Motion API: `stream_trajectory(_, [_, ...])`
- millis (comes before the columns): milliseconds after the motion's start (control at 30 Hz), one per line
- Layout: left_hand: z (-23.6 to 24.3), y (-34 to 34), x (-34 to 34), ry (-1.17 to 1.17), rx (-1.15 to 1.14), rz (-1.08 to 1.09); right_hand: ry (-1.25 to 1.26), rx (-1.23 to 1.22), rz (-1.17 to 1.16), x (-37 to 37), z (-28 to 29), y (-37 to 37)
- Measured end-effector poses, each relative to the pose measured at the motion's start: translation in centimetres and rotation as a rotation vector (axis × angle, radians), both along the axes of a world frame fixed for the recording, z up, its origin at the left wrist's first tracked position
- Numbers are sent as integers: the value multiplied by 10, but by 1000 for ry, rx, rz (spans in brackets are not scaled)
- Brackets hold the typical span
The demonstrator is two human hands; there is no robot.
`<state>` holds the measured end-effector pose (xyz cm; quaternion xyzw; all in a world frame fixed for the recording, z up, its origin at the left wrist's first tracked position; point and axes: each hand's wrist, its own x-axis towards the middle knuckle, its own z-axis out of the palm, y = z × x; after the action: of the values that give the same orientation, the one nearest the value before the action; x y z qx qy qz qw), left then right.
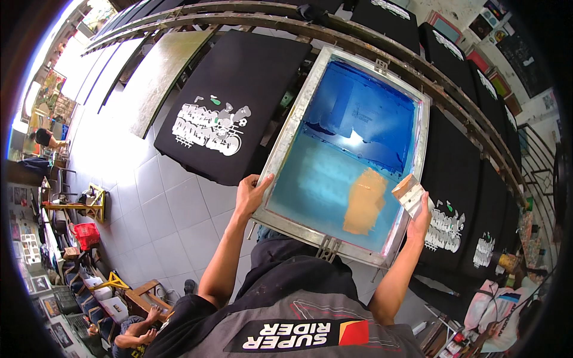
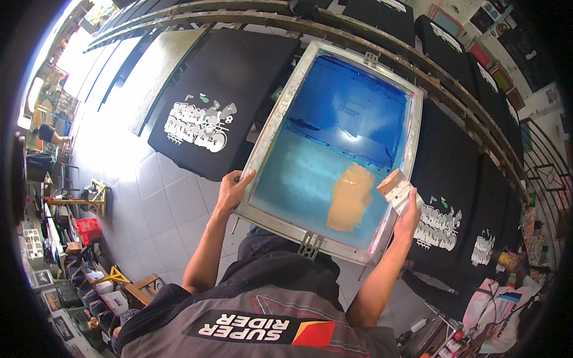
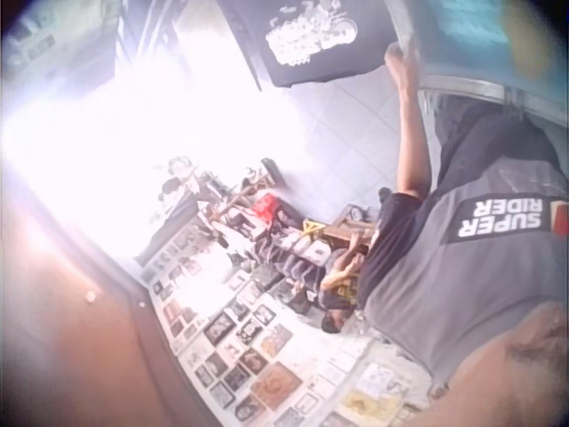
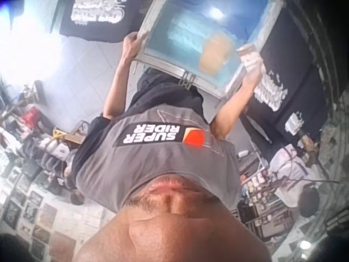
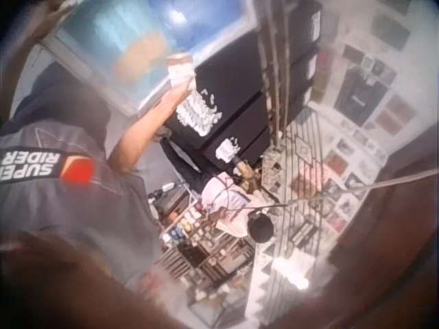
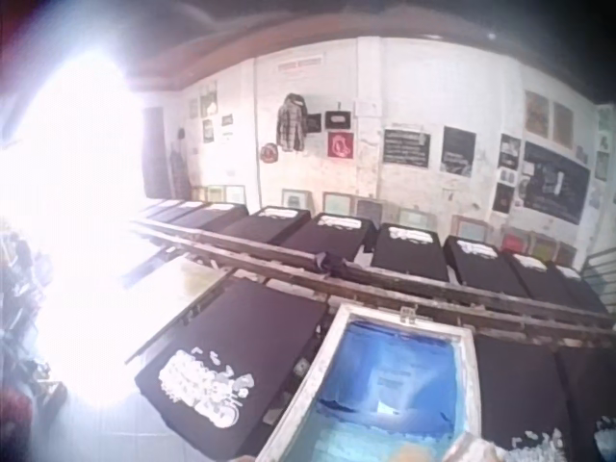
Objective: The person uses a squeegee to spread blue ink across a screen printing frame positioned over a black t-shirt. The person repeatedly pulls the squeegee across the screen to coat it with ink, then lifts and moves the frame to a different position before continuing the process.
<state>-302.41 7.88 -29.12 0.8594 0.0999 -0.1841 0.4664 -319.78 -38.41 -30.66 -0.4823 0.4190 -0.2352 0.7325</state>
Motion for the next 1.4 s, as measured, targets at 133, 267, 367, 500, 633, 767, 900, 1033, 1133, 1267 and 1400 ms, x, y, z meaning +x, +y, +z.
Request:
stream_trajectory(133, [11,-8,14,-51,39,-92,-26,-102,18,8,13,-1])
stream_trajectory(267, [14,-19,19,-125,87,-106,-41,-147,-89,10,11,-3])
stream_trajectory(367, [27,-20,7,-88,71,-78,-97,-139,-97,-11,22,1])
stream_trajectory(500, [37,-28,-31,-119,2,-65,-150,-95,-109,-61,42,-9])
stream_trajectory(633, [51,-53,-77,-62,-122,-91,-184,-142,-141,-145,58,-27])
stream_trajectory(767, [45,-71,-114,-54,-179,-170,-96,-211,-291,-217,86,-23])
stream_trajectory(900, [40,-82,-133,-14,-185,-250,-9,-267,-383,-270,104,-9])
stream_trajectory(1033, [34,-86,-138,48,-190,-356,-49,-290,-464,-314,116,20])
stream_trajectory(1133, [39,-82,-139,8,-135,-445,0,-296,-517,-333,125,50])
stream_trajectory(1267, [46,-62,-137,61,-143,-540,3,-296,-575,-363,125,95])
stream_trajectory(1400, [48,-34,-143,125,-166,-628,-18,-277,-614,-388,139,151])
